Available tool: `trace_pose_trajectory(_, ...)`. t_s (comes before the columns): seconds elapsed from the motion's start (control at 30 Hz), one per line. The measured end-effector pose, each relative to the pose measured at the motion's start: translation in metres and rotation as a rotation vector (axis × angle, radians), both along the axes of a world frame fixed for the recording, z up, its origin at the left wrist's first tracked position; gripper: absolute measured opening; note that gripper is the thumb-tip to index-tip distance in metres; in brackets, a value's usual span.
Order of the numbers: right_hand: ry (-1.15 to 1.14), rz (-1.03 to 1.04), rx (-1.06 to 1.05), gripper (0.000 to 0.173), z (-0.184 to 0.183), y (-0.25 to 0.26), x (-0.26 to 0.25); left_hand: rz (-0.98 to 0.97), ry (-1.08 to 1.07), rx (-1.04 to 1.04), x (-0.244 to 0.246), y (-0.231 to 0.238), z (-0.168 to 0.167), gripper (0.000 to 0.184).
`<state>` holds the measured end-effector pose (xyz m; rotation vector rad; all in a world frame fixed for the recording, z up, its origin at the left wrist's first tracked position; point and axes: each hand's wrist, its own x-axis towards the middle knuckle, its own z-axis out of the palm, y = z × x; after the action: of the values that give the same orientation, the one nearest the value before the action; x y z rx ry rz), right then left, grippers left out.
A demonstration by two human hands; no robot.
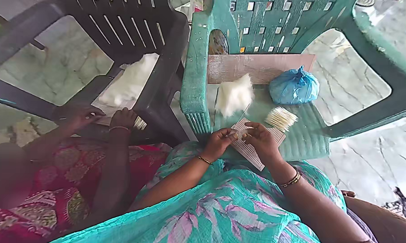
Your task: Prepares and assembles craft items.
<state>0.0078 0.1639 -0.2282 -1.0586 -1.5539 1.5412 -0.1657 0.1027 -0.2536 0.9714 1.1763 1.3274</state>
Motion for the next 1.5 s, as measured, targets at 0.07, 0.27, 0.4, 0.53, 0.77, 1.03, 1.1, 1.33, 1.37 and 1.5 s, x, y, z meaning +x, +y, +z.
trace_pose_trajectory(0.07,-0.005,-0.026,0.008,0.038,-0.001,0.001,0.000,-0.018,-0.057,0.014,-0.001,0.000,-0.003,0.018)
trace_pose_trajectory(0.27,-0.004,-0.122,-0.022,0.031,0.003,0.005,0.003,0.023,0.040,0.004,0.001,0.002,-0.004,0.005)
trace_pose_trajectory(0.4,-0.175,-0.150,0.095,0.032,0.003,0.006,0.007,0.069,0.127,-0.006,0.004,0.001,-0.002,0.010)
trace_pose_trajectory(0.53,-0.386,-0.132,0.341,0.032,-0.004,0.005,0.008,0.094,0.392,-0.038,0.005,-0.003,0.000,0.024)
trace_pose_trajectory(0.77,-0.556,-0.101,0.429,0.033,-0.007,0.009,0.009,0.088,0.819,0.054,0.002,-0.017,0.003,0.035)
trace_pose_trajectory(1.03,-0.694,-0.115,0.541,0.036,-0.017,0.020,0.014,0.082,0.907,0.120,0.003,-0.025,0.000,0.026)
trace_pose_trajectory(1.1,-0.716,-0.114,0.544,0.037,-0.017,0.023,0.016,0.058,0.911,0.106,0.002,-0.025,0.001,0.024)
trace_pose_trajectory(1.33,-0.748,-0.145,0.479,0.038,-0.011,0.035,0.025,0.035,0.959,0.096,0.003,-0.024,0.002,0.022)
trace_pose_trajectory(1.37,-0.746,-0.152,0.491,0.036,-0.011,0.037,0.026,0.031,0.961,0.089,0.003,-0.024,0.001,0.022)
trace_pose_trajectory(1.5,-0.779,-0.045,0.636,0.028,-0.007,0.041,0.023,0.000,0.962,0.027,0.004,-0.022,0.004,0.024)
